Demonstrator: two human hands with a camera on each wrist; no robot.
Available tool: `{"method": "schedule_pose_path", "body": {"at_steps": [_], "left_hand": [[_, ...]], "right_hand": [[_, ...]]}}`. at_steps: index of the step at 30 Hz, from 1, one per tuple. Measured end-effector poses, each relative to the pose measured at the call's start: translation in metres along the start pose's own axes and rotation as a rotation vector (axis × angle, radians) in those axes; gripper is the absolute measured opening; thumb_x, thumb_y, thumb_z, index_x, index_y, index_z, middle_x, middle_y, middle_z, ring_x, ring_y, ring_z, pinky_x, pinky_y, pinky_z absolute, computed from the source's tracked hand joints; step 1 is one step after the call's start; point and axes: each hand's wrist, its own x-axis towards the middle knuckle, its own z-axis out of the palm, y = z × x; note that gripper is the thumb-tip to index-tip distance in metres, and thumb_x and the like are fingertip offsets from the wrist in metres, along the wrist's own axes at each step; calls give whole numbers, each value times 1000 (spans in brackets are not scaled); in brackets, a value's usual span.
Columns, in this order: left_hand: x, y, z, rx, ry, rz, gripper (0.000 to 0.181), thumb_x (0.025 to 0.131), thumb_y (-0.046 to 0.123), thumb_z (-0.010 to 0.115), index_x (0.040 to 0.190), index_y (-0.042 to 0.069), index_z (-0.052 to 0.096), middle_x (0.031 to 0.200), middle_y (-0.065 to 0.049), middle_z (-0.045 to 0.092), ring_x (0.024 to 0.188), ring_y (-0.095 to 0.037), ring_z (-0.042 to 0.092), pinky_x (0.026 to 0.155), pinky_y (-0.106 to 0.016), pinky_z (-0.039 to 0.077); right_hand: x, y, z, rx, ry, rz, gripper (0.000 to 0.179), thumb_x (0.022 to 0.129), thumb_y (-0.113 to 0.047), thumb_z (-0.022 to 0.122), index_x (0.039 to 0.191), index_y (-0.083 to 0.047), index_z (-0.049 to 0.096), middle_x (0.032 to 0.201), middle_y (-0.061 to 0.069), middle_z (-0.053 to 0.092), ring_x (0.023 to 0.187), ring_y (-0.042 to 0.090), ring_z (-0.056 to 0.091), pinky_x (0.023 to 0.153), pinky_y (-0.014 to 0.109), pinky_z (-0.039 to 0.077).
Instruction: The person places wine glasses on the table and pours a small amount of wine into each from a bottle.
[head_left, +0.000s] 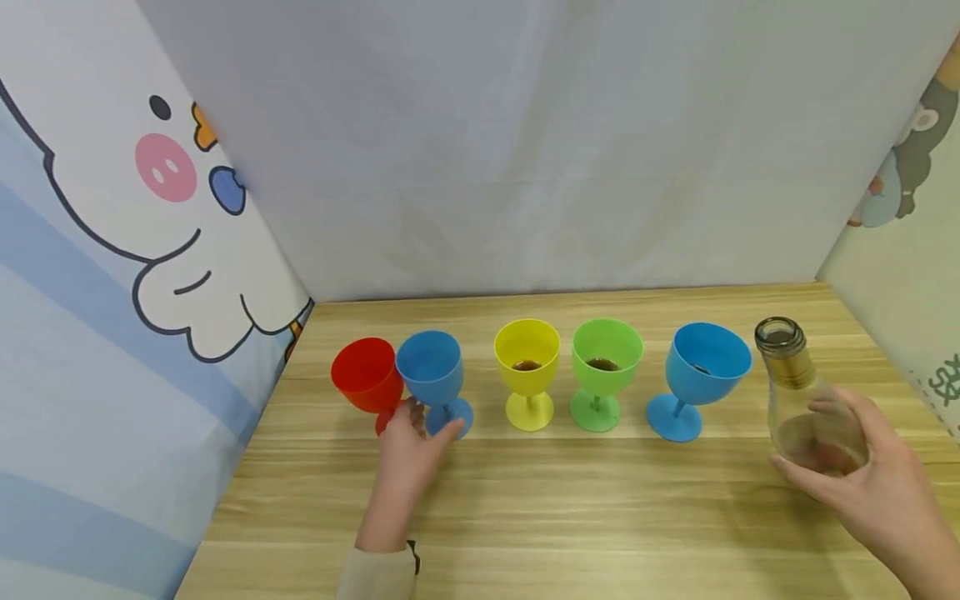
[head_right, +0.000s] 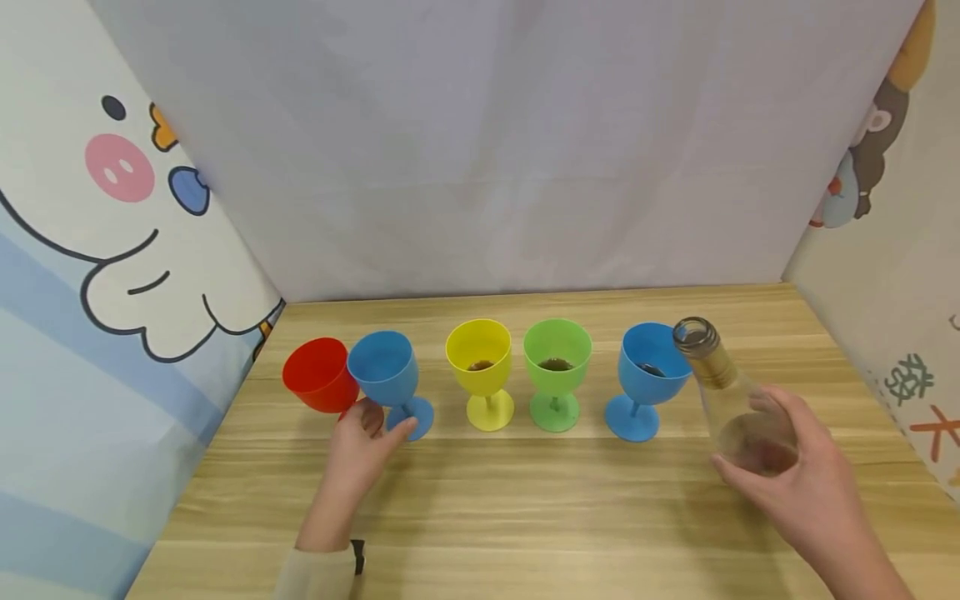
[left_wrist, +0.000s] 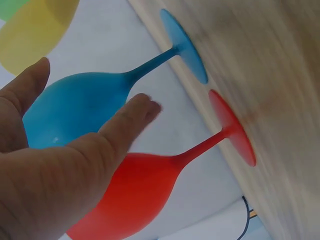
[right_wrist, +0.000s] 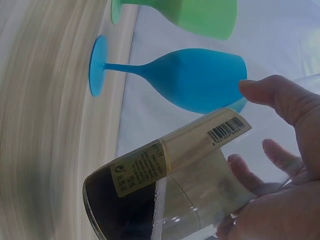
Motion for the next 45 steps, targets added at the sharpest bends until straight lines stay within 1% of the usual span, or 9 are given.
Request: {"method": "schedule_pose_path", "body": {"at_steps": [2, 6, 17, 21, 24, 30, 36, 39, 45], "left_hand": [[3, -3, 2, -16, 6, 2, 70, 89, 19, 82, 142, -9, 46, 142, -29, 51, 128, -50, 50, 101, -59, 42], [7, -7, 6, -16, 10, -16, 71, 89, 22, 82, 142, -8, 45, 142, -28, 52, 126, -50, 52, 99, -59, 44], [12, -10, 10, -73, 18, -14, 68, 87, 20, 83, 141, -5, 49, 140, -24, 56, 123, -47, 56, 96, -55, 48], [16, -7, 11, -108, 14, -25, 71, 88, 21, 83, 143, -4, 46, 142, -23, 54, 124, -45, 56, 98, -54, 47], [20, -6, 12, -142, 21, -25, 75, 88, 23, 83, 144, -4, 42, 142, -24, 53, 124, -45, 56, 99, -53, 47], [26, -3, 14, -160, 63, -20, 80, 86, 25, 85, 146, -4, 40, 140, -25, 53, 121, -44, 58, 99, -54, 48], [28, -2, 17, -155, 85, -15, 87, 85, 28, 85, 150, -1, 35, 142, -24, 51, 121, -44, 57, 98, -55, 48], [29, -2, 18, -155, 93, -5, 89, 85, 29, 86, 151, 0, 34, 142, -23, 51, 120, -44, 57, 97, -55, 49], [31, -1, 22, -136, 98, 8, 88, 83, 31, 87, 149, 3, 36, 142, -19, 52, 120, -43, 57, 96, -54, 50]], "right_hand": [[0, 0, 0, 27, 0, -6, 87, 72, -4, 93, 144, -10, 46, 123, -14, 51, 104, -10, 46, 80, 4, 42], [-1, 1, 2, 52, -5, -10, 86, 72, 1, 92, 143, -10, 46, 120, -16, 52, 101, -10, 49, 76, 6, 46], [-1, 1, 2, 32, 1, 3, 87, 72, -1, 92, 144, -8, 44, 124, -10, 50, 100, -10, 48, 76, 6, 46], [-1, 1, 2, 23, 1, 13, 87, 72, -2, 92, 144, -8, 44, 125, 1, 52, 99, -12, 46, 76, 5, 45], [-1, 1, 2, 27, 1, 17, 87, 72, -2, 92, 143, -7, 44, 126, 4, 52, 100, -12, 46, 76, 5, 45], [0, 2, 1, 46, -6, 17, 83, 73, -4, 92, 141, -7, 45, 125, -10, 50, 98, -11, 50, 77, 7, 47], [0, 4, 1, 33, -3, 13, 84, 73, -5, 92, 142, -6, 45, 125, -10, 49, 100, -12, 47, 78, 6, 46], [0, 4, 2, 22, -4, 22, 85, 73, -5, 93, 142, -6, 44, 126, -6, 50, 100, -13, 46, 77, 6, 46], [-1, 4, 2, 5, -8, 30, 86, 74, -7, 92, 144, -5, 43, 127, 11, 52, 101, -13, 43, 77, 5, 45]]}}
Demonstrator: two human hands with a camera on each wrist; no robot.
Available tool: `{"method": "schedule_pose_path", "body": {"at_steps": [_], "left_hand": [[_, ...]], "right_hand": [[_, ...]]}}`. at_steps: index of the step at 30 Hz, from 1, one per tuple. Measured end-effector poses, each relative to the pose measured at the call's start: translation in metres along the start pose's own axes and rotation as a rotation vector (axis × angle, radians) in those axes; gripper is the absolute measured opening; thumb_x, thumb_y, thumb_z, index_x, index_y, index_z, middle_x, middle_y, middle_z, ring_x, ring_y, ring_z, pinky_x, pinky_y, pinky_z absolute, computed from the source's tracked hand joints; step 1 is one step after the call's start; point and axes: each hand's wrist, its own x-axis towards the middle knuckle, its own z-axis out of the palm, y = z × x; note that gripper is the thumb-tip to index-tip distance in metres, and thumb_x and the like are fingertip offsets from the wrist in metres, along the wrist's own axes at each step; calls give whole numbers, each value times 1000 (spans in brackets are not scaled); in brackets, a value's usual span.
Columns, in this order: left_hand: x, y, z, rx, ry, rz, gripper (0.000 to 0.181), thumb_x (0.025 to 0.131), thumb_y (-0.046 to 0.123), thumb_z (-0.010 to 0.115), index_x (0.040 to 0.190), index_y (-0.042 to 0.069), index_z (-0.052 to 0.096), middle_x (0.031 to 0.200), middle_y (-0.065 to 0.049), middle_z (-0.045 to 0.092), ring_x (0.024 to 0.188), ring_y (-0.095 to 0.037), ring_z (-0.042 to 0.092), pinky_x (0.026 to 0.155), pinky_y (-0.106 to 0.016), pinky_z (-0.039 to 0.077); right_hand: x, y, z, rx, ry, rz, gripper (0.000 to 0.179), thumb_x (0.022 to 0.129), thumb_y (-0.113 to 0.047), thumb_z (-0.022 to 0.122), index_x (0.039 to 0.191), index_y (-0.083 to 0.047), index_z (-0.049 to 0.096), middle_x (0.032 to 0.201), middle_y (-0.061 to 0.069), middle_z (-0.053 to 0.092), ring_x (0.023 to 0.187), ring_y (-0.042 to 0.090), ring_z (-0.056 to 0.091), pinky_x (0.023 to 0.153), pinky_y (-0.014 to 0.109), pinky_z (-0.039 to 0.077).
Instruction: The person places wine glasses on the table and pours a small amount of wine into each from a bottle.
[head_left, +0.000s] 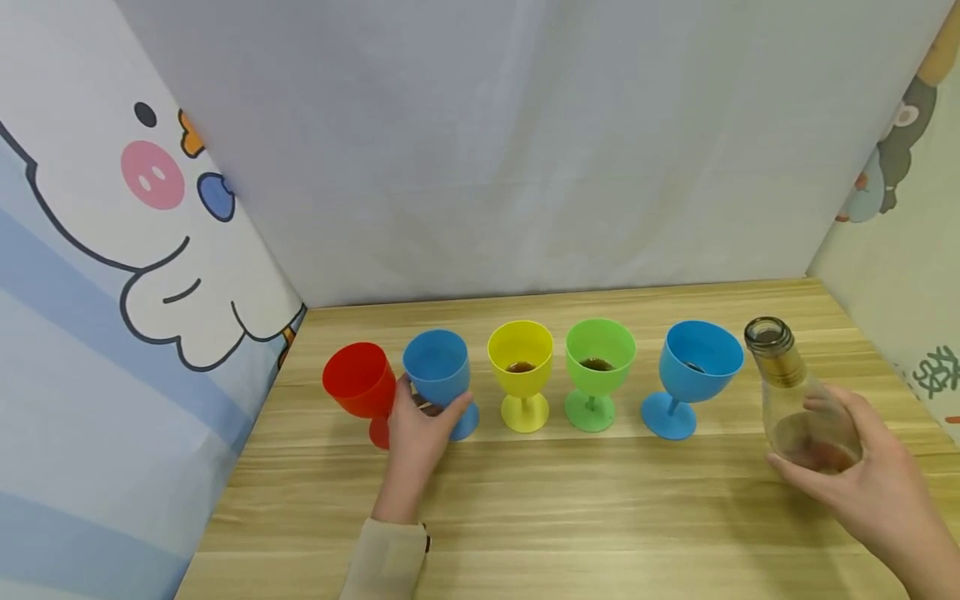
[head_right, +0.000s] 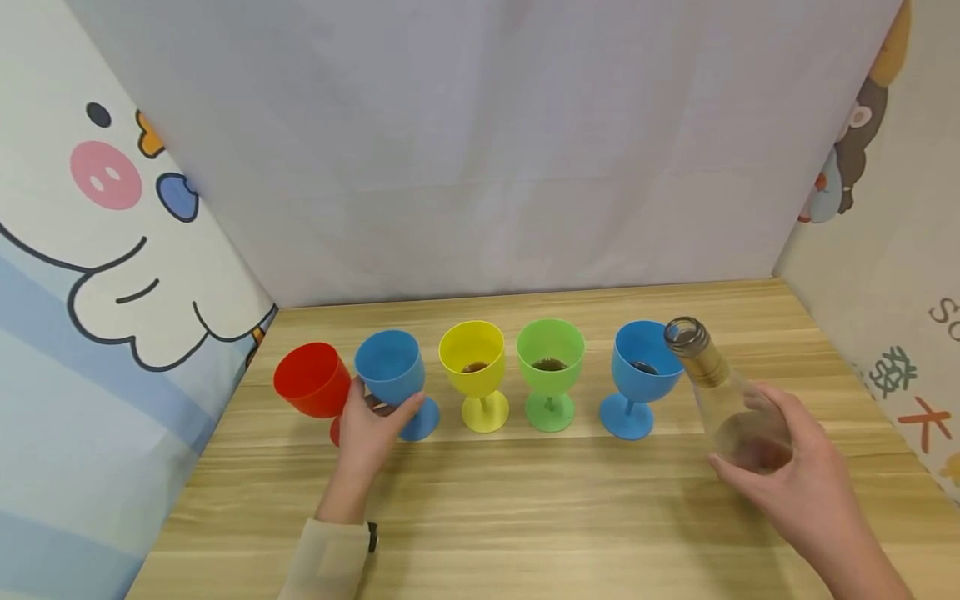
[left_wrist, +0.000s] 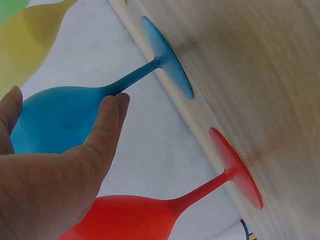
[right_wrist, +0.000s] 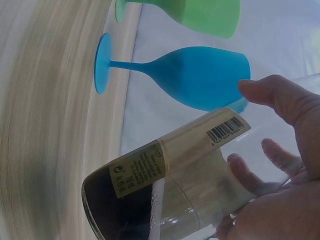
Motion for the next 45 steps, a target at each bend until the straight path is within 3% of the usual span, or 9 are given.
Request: {"method": "schedule_pose_path", "body": {"at_steps": [5, 9, 11, 16, 20, 26, 29, 34, 45], "left_hand": [[-1, 0, 1, 25, 8, 7, 85, 83, 32, 87, 147, 5, 39, 141, -17, 54, 119, -42, 58, 94, -55, 51], [-2, 2, -1, 44, -6, 11, 86, 82, 35, 87, 147, 5, 40, 142, -16, 54, 122, -40, 56, 96, -55, 50], [-4, 4, -3, 43, -18, 8, 87, 81, 36, 88, 147, 6, 40, 143, -15, 53, 124, -39, 55, 97, -56, 49], [-15, 14, -9, 14, -53, 9, 86, 80, 33, 89, 147, 7, 41, 144, -14, 52, 125, -41, 54, 98, -54, 49], [-25, 26, -15, 14, -100, 26, 86, 79, 29, 91, 147, 9, 42, 143, -12, 53, 125, -40, 55, 96, -55, 49], [-37, 44, -17, 59, -219, 113, 85, 77, 28, 91, 146, 9, 45, 139, -9, 57, 120, -37, 58, 94, -56, 51], [-43, 51, -16, 62, -260, 162, 81, 77, 27, 91, 144, 10, 47, 137, -8, 58, 120, -36, 58, 93, -55, 51], [-51, 59, -14, 62, -305, 201, 79, 78, 26, 91, 143, 12, 49, 136, -5, 59, 119, -34, 58, 93, -55, 52], [-62, 66, 2, 57, -449, 239, 81, 78, 28, 91, 145, 13, 49, 135, 1, 59, 117, -28, 58, 92, -49, 53]], "right_hand": [[-1, 1, 0, -22, 7, -5, 88, 74, -8, 93, 146, -6, 43, 127, 13, 53, 105, -10, 41, 78, 3, 42], [-2, 1, 0, -38, -4, 13, 88, 75, -10, 92, 147, -6, 41, 131, 20, 52, 117, 21, 49, 77, 2, 40], [-2, 2, 0, -41, -5, 15, 88, 76, -10, 92, 148, -7, 41, 131, 20, 52, 116, 22, 49, 77, 2, 40], [-2, 3, -1, -16, 4, -3, 87, 74, -8, 93, 146, -7, 44, 127, 7, 52, 100, -9, 45, 77, 4, 43], [0, 2, -2, -18, 3, -20, 89, 72, -5, 93, 147, -7, 44, 126, 2, 54, 97, -13, 46, 75, 4, 43], [2, 2, -2, -51, 1, -39, 90, 70, -3, 93, 146, -6, 45, 130, 16, 54, 93, -10, 48, 72, 4, 42], [3, 1, -2, -68, -3, -40, 89, 69, -3, 94, 144, -5, 46, 130, 23, 53, 102, 6, 51, 71, 5, 39], [4, -2, -2, -97, 7, -47, 87, 68, -3, 93, 143, -1, 48, 127, 30, 51, 104, 45, 47, 77, 33, 41], [11, -2, 0, -165, 81, -184, 88, 55, 2, 94, 134, 1, 54, 119, 30, 56, 100, 51, 44, 70, 54, 33]]}}
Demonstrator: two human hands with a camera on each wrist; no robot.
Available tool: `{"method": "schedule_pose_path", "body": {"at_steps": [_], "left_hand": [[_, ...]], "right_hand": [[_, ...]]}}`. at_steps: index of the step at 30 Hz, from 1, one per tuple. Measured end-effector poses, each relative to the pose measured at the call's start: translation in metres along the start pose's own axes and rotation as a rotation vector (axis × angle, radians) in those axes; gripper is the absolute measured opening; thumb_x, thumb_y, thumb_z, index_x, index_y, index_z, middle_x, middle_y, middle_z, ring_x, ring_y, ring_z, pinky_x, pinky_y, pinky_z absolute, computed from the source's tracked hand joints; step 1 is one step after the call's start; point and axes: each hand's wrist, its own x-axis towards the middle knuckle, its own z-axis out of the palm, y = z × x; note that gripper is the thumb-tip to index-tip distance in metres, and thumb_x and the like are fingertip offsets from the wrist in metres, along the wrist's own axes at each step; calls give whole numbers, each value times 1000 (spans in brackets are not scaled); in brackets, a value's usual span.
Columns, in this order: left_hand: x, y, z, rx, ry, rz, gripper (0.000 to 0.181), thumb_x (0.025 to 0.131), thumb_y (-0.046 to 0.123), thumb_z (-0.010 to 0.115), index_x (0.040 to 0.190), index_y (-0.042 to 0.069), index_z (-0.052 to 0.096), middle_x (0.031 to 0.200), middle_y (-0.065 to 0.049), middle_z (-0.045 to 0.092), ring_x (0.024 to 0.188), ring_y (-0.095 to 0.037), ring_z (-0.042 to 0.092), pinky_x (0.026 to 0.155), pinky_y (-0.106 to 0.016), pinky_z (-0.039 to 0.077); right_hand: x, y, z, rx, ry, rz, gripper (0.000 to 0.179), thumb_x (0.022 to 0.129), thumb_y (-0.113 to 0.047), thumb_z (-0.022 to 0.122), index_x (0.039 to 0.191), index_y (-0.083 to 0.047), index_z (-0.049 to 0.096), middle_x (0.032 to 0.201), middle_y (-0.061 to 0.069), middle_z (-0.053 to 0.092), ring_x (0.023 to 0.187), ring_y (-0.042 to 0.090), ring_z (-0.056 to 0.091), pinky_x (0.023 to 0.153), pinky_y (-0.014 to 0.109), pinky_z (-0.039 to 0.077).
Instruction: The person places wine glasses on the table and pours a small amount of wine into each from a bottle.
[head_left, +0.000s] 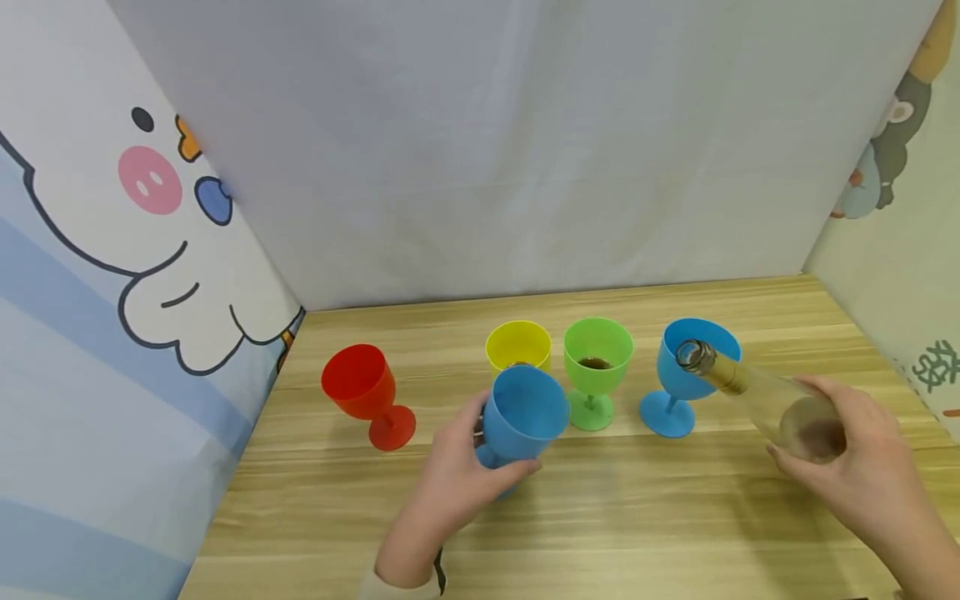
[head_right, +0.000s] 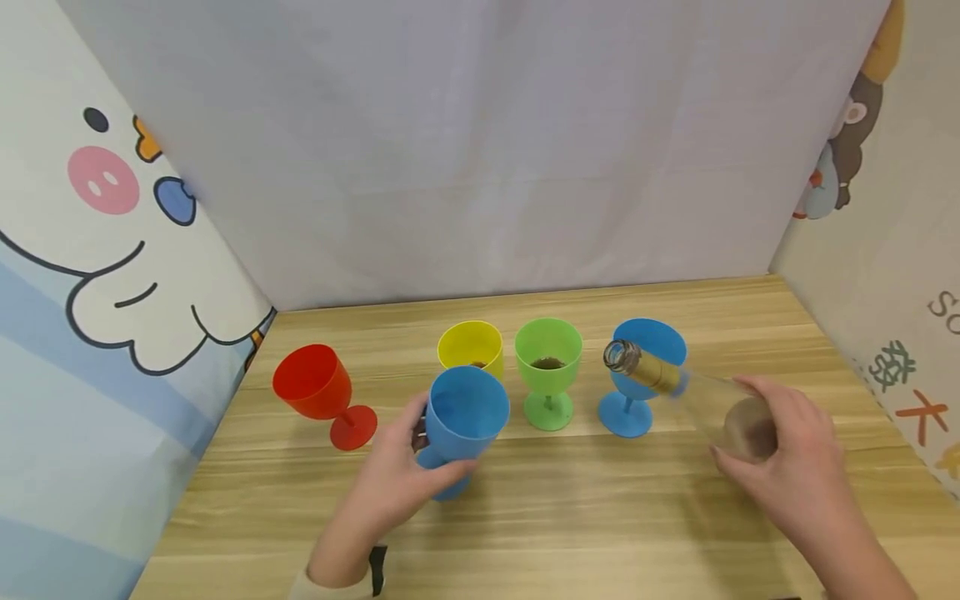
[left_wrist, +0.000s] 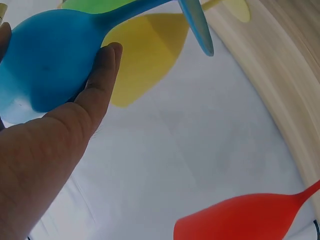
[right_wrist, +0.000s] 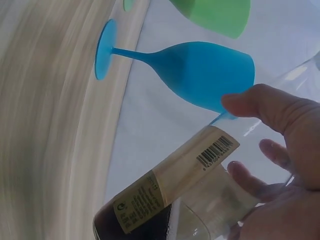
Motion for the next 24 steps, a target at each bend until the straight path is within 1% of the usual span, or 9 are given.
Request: {"method": "schedule_pose_path", "body": {"at_steps": [5, 8, 10, 12, 17, 22, 24], "left_hand": [[2, 3, 9, 34, -50, -14, 84, 76, 31, 92, 146, 15, 48, 137, 3, 57, 119, -25, 56, 91, -46, 54], [2, 3, 14, 42, -67, -16, 84, 76, 31, 92, 146, 15, 48, 137, 4, 56, 119, -24, 56, 91, -46, 54], [2, 2, 16, 41, -75, -7, 83, 77, 30, 92, 146, 15, 48, 136, 4, 56, 119, -23, 56, 91, -45, 54], [2, 1, 18, 42, -77, 8, 83, 77, 30, 92, 146, 15, 48, 136, 4, 57, 119, -23, 56, 91, -45, 53], [3, 0, 24, 41, -93, 36, 83, 77, 30, 92, 146, 16, 48, 137, 3, 56, 120, -23, 55, 93, -45, 52], [3, 1, 30, 42, -118, 46, 86, 76, 27, 93, 148, 17, 46, 138, 4, 56, 120, -23, 55, 93, -45, 52], [3, 1, 32, 49, -120, 50, 86, 76, 27, 93, 148, 17, 46, 138, 3, 56, 121, -23, 55, 94, -45, 52]], "right_hand": [[-1, -2, 1, 0, 37, -57, 87, 51, 4, 90, 131, -1, 56, 118, 31, 56, 103, 54, 45, 78, 67, 27], [-2, -3, 2, -34, 25, -48, 87, 52, 3, 89, 133, -4, 55, 122, 32, 54, 107, 58, 42, 82, 75, 24], [-2, -4, 2, -69, 11, -36, 87, 54, 2, 88, 133, -7, 54, 125, 32, 51, 110, 60, 40, 83, 78, 22], [-2, -5, 3, -88, -7, -30, 87, 55, 2, 88, 134, -9, 54, 128, 32, 49, 113, 61, 37, 87, 82, 19], [-4, -6, 7, -94, -23, -62, 89, 54, 6, 88, 134, -10, 54, 129, 33, 48, 115, 60, 35, 94, 83, 12], [-6, -5, 11, -109, 4, -137, 91, 49, 13, 85, 132, -9, 55, 127, 30, 48, 114, 58, 35, 89, 84, 16], [-6, -4, 12, -117, 14, -159, 93, 46, 15, 85, 131, -9, 56, 127, 28, 48, 114, 57, 35, 89, 82, 17]]}}
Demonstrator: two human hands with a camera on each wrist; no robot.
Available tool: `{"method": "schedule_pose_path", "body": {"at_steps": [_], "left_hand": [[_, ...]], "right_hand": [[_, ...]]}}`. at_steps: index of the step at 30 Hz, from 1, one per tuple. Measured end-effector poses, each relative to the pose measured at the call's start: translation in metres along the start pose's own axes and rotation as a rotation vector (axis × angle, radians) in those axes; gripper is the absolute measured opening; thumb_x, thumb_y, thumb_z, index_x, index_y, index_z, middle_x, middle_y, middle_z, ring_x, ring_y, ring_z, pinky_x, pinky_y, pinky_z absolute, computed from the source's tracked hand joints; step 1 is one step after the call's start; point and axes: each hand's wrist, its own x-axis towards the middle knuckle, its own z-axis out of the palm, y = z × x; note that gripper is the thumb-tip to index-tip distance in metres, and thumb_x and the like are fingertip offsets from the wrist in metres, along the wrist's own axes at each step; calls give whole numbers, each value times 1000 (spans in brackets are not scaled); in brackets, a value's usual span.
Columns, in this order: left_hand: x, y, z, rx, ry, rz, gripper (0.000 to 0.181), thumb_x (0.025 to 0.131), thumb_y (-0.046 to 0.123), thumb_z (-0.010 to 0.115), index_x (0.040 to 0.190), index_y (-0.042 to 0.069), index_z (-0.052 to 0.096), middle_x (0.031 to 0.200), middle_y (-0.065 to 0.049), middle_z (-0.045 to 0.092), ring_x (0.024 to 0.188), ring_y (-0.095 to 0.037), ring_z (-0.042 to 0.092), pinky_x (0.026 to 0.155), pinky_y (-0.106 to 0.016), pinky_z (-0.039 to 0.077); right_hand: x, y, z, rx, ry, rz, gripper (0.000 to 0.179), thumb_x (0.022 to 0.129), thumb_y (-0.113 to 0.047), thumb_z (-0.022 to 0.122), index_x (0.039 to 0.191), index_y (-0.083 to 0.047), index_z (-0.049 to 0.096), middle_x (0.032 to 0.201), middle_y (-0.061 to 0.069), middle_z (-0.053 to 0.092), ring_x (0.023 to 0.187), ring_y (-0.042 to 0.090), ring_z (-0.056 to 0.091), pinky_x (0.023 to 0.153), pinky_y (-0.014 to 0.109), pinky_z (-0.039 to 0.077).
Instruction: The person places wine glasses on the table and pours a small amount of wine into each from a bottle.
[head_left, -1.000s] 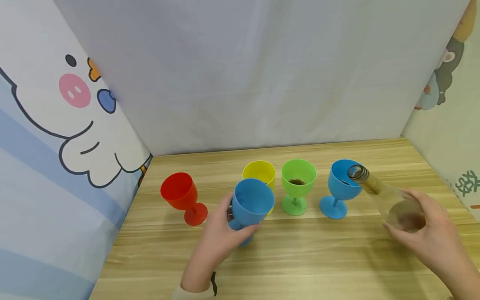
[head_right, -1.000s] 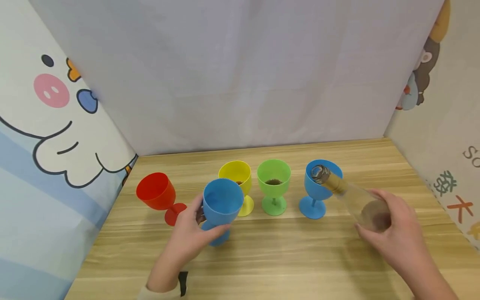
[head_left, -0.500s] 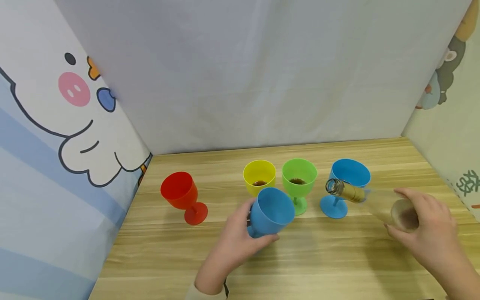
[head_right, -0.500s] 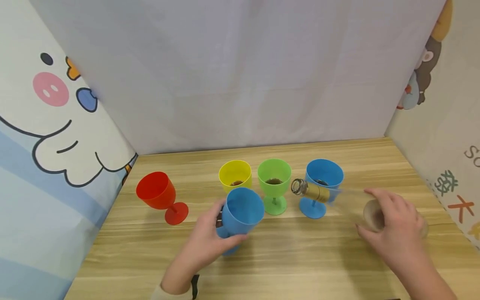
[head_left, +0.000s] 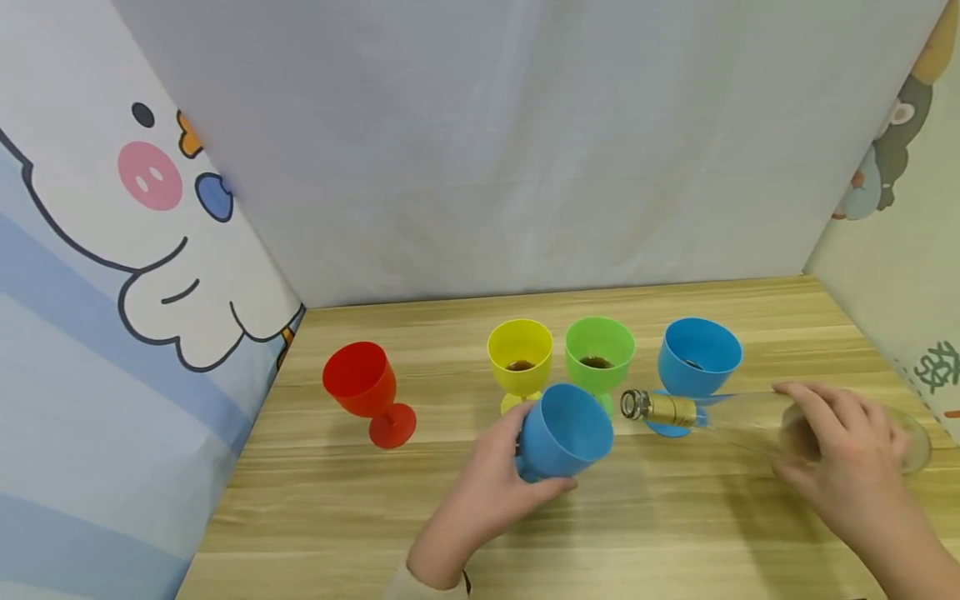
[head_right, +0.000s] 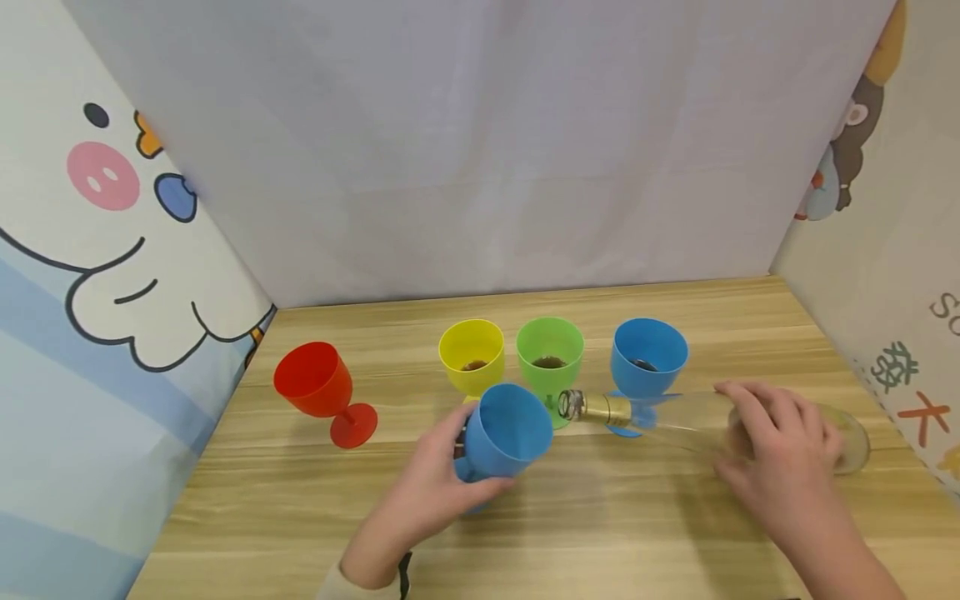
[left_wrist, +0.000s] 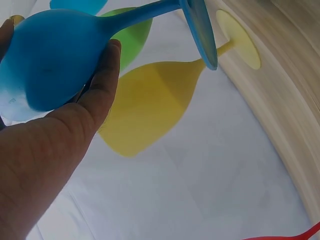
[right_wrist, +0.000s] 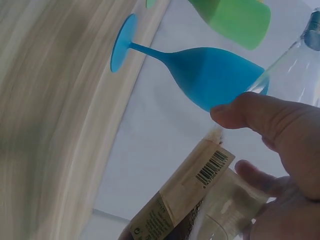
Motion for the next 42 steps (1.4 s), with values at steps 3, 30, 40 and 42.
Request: {"method": "schedule_pose_path", "body": {"at_steps": [3, 30, 40, 42], "left_hand": [[1, 0, 2, 12, -1, 0, 86, 76, 27, 93, 148, 16, 46, 138, 3, 56, 121, -23, 55, 94, -46, 51], [5, 0, 6, 53, -42, -19, 86, 76, 28, 93, 148, 19, 46, 139, 4, 55, 122, -24, 54, 97, -49, 49], [6, -1, 8, 65, -54, 0, 84, 76, 26, 92, 146, 17, 47, 137, 4, 57, 120, -22, 55, 97, -48, 48], [7, -1, 8, 62, -56, 4, 84, 77, 25, 92, 146, 16, 47, 137, 3, 56, 121, -22, 54, 97, -48, 48]], "right_hand": [[0, 1, 2, -19, 15, -25, 97, 42, 18, 85, 131, -9, 57, 126, 27, 49, 113, 56, 36, 90, 80, 18], [11, 7, -6, -154, 109, -235, 88, 41, 15, 82, 123, -9, 62, 122, 28, 53, 110, 58, 40, 85, 77, 23], [15, 5, -12, -168, 91, -250, 95, 37, 12, 93, 124, -8, 60, 124, 30, 51, 111, 59, 38, 90, 77, 20], [16, 6, -13, -165, 89, -254, 93, 40, 12, 92, 125, -7, 60, 125, 31, 50, 113, 60, 38, 91, 77, 19]]}}
